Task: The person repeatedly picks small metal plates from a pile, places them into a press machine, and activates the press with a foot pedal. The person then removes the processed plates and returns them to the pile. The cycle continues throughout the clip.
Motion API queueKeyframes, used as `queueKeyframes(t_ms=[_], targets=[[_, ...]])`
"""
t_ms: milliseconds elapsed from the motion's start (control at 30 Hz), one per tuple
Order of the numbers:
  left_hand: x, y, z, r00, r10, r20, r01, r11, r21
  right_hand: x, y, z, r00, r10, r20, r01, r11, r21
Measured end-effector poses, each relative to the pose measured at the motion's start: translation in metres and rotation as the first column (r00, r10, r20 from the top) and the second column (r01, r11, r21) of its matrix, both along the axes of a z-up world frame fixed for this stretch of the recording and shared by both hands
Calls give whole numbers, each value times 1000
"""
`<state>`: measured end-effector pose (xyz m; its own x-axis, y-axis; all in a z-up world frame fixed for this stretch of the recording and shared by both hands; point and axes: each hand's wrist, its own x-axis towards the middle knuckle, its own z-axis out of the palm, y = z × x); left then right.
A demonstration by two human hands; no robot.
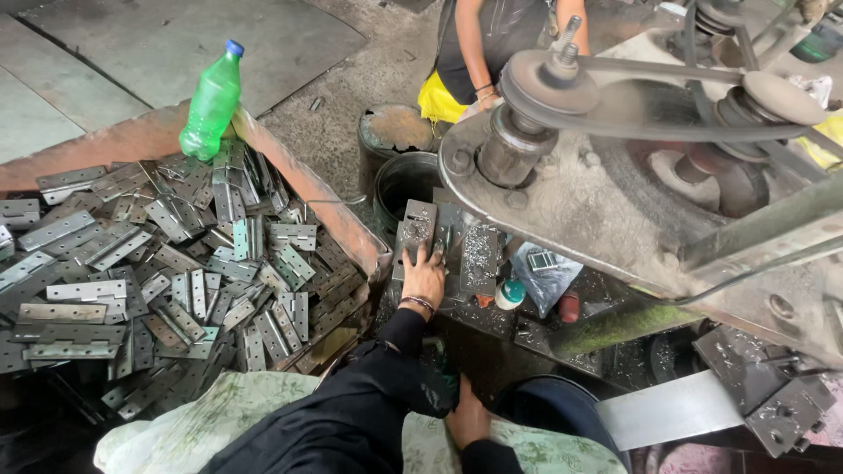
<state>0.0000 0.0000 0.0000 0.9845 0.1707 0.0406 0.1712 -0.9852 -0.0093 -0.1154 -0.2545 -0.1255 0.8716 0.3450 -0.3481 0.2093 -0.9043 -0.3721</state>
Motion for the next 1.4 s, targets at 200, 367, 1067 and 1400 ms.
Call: queueKeyframes(t_ms=[200,367,1067,1400], targets=[[2,1,2,999,31,-23,-32,999,-13,5,12,50,992,-24,-125,25,1000,4],[23,9,-4,997,76,14,-75,996,-50,26,8,69,990,38,-137,-50,995,-83],[36,9,-12,997,64,53,-61,997,-55,-1,21,59,994,-53,-96,37,986,-160],[-28,11,-1,895,130,427,-1,958,-288,7,6,26,996,-66,58,66,998,-3]])
